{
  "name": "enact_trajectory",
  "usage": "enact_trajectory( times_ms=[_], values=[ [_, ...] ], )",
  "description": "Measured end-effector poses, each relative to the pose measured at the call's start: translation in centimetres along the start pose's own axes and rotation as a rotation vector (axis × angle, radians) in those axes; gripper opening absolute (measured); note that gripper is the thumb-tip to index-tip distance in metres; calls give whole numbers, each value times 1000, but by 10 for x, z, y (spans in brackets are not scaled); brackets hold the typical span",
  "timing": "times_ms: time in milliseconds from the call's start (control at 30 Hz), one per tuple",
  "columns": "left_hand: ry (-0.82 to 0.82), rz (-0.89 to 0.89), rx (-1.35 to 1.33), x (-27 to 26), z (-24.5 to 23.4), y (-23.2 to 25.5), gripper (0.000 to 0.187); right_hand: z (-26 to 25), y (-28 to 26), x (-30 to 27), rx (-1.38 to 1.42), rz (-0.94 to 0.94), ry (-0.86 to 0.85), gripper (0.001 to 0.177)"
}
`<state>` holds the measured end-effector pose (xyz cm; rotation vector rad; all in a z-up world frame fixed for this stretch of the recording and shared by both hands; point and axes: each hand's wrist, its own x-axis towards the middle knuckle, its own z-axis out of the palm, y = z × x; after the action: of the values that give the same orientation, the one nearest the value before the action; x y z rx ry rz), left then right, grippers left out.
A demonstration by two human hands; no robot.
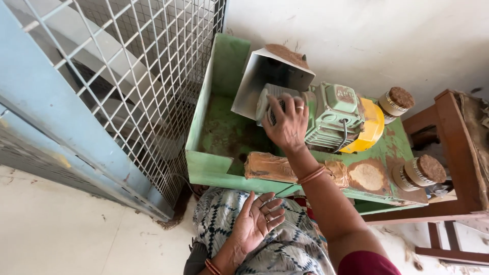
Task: The person is sanding the edges of small circular brown fiber discs using a rotating machine brush.
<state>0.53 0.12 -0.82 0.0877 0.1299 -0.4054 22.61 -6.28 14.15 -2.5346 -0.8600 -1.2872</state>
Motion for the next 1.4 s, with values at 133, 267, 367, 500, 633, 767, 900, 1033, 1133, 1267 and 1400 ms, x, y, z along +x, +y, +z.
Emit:
enact_trajectory(
  times_ms=[133, 267, 367, 500, 633, 767, 900, 1033, 1133, 1267, 1400],
  values=[
    [-11, -11, -15, -1, 1, -1, 60, -4, -1, -12, -3, -56, -37, 49],
    [-9, 1, 12, -2, 2, -3, 60, 5, 26, 24, -1, -16, -14, 49],
    [-18, 2, 20, -2, 4, -1, 59, 5, 36, 40, -13, 4, -62, 49],
    [-11, -1, 2, -1, 3, 0, 59, -8, 24, 19, -37, -215, -182, 47],
    [5, -11, 4, -3, 6, -3, 59, -9, 17, -18, -59, -329, -203, 53],
    [14, -1, 11, -1, 3, -4, 59, 0, 14, -1, -3, -271, -93, 53],
    [-4, -3, 38, -1, 3, -5, 59, 18, 20, 39, 100, -36, 38, 53],
    [-13, -5, 18, 0, 2, -4, 59, 25, 22, 50, 93, 75, 67, 51],
    [-9, -2, -5, -2, 4, -1, 59, 5, 10, 32, 102, 43, 67, 50],
    [-8, -13, -28, 0, 3, 0, 59, -3, -1, -16, 84, -8, 24, 49],
    [-10, -15, -16, -1, 1, -2, 58, -1, 11, -2, 64, -2, 15, 52]
  ],
)
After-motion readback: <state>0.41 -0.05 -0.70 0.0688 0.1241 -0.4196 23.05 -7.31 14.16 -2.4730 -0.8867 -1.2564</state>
